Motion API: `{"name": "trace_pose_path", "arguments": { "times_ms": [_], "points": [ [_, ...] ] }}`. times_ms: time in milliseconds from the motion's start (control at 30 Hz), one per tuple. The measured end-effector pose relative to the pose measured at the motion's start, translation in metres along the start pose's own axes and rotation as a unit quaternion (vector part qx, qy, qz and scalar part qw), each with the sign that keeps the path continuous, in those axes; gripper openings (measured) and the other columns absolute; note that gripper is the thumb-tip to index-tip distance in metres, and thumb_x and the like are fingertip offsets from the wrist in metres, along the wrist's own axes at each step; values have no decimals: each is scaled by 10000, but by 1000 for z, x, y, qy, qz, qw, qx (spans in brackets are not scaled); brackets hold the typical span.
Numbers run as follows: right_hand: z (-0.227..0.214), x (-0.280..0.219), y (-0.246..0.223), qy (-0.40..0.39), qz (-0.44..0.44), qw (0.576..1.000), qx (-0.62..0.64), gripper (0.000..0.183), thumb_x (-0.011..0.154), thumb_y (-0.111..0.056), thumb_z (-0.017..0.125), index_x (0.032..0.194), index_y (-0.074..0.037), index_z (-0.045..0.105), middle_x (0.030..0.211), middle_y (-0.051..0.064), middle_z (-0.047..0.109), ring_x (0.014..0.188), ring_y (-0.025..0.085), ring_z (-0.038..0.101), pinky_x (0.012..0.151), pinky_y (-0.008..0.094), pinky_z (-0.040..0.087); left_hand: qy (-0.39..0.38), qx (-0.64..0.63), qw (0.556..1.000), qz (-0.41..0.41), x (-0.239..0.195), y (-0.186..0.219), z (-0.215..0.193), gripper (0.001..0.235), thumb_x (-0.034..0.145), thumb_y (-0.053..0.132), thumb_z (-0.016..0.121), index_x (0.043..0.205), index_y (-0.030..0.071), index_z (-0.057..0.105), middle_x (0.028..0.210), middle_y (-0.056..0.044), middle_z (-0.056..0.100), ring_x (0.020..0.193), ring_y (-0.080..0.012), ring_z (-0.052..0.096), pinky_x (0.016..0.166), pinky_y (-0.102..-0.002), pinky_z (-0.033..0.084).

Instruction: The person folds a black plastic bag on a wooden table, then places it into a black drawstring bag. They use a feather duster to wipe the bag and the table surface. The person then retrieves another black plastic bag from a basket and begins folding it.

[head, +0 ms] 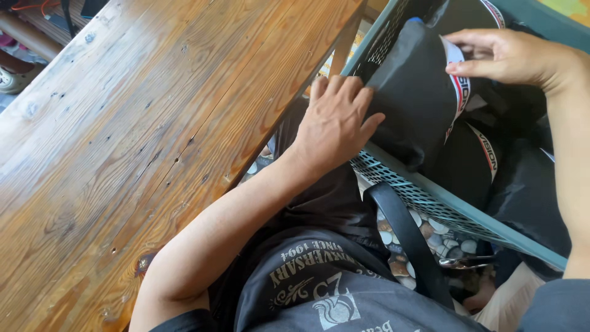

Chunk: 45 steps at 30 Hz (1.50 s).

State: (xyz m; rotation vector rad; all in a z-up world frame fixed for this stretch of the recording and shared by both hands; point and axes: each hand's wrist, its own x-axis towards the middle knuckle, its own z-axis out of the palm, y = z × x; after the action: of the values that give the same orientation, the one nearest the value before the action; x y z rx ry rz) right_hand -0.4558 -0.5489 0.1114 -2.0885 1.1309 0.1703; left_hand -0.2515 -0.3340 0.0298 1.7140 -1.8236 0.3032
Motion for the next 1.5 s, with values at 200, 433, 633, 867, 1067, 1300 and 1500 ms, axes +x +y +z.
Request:
{"name": "trace_pose_path", "arguments": {
  "times_ms": [200, 433, 633, 867, 1067, 1300, 1500],
  "points": [
    [9, 2, 23, 4, -92, 995, -38, 653, 942, -169, 566, 1561, -71, 379, 1574, 158, 461, 1476, 239, 410, 1200, 378, 321, -23, -5, 998, 65, -11, 16, 1, 659, 975, 462, 754, 1447, 109, 461, 1384, -210, 554, 1274, -337, 592, 1026, -478, 495],
    [60, -32, 1, 65, -119, 951, -277, 1091, 839, -621, 534, 1644, -73, 43, 1691, 235, 47, 1561, 384, 42, 1229, 511, 104, -88, 180, 973, 117, -23, 29, 3, 1238, 785, 982, 595, 1492, -25, 461, 1516, -151, 438, 1430, -295, 417, 1142, -411, 392],
    [80, -31, 11, 59, -136, 939, -310, 1215, 776, -725, 512, 1640, -116, -88, 1708, 193, -94, 1580, 332, -107, 1248, 522, 26, -71, 205, 967, 131, -21, 30, 10, 1120, 785, 946, 580, 1319, -38, 613, 1347, -121, 533, 1270, -272, 487, 1011, -374, 440],
    [98, -20, 20, 31, -92, 941, -323, 1263, 759, -772, 483, 1618, -150, -203, 1696, 149, -248, 1563, 287, -250, 1249, 517, -55, -77, 163, 974, 134, -25, 23, 27, 1049, 799, 935, 529, 1226, -11, 679, 1182, -65, 590, 1136, -250, 517, 923, -362, 435],
    [103, -11, 20, 18, -61, 932, -357, 1217, 783, -792, 435, 1628, -172, -182, 1707, 129, -228, 1569, 294, -233, 1238, 536, -69, -113, 88, 984, 105, -22, 20, 38, 848, 782, 903, 587, 974, 92, 749, 1005, -23, 641, 957, -228, 557, 879, -387, 429],
    [86, -10, 6, 7, -51, 883, -466, 1182, 792, -907, 312, 1644, -161, -25, 1721, 153, -80, 1572, 373, -87, 1208, 597, -57, 7, 66, 992, 111, -36, 20, 46, 970, 780, 836, 617, 1139, -64, 651, 1087, -180, 632, 1061, -345, 597, 1188, -504, 368],
    [63, 32, 56, 121, -144, 838, -512, 1056, 826, -922, 301, 1501, -137, 509, 1733, 116, 341, 1575, 425, 288, 1206, 667, 184, -53, 49, 993, 89, -44, 9, 43, 949, 872, 802, 583, 1412, 21, 595, 1557, -228, 430, 1508, -366, 352, 1292, -509, 261]
  ]
}}
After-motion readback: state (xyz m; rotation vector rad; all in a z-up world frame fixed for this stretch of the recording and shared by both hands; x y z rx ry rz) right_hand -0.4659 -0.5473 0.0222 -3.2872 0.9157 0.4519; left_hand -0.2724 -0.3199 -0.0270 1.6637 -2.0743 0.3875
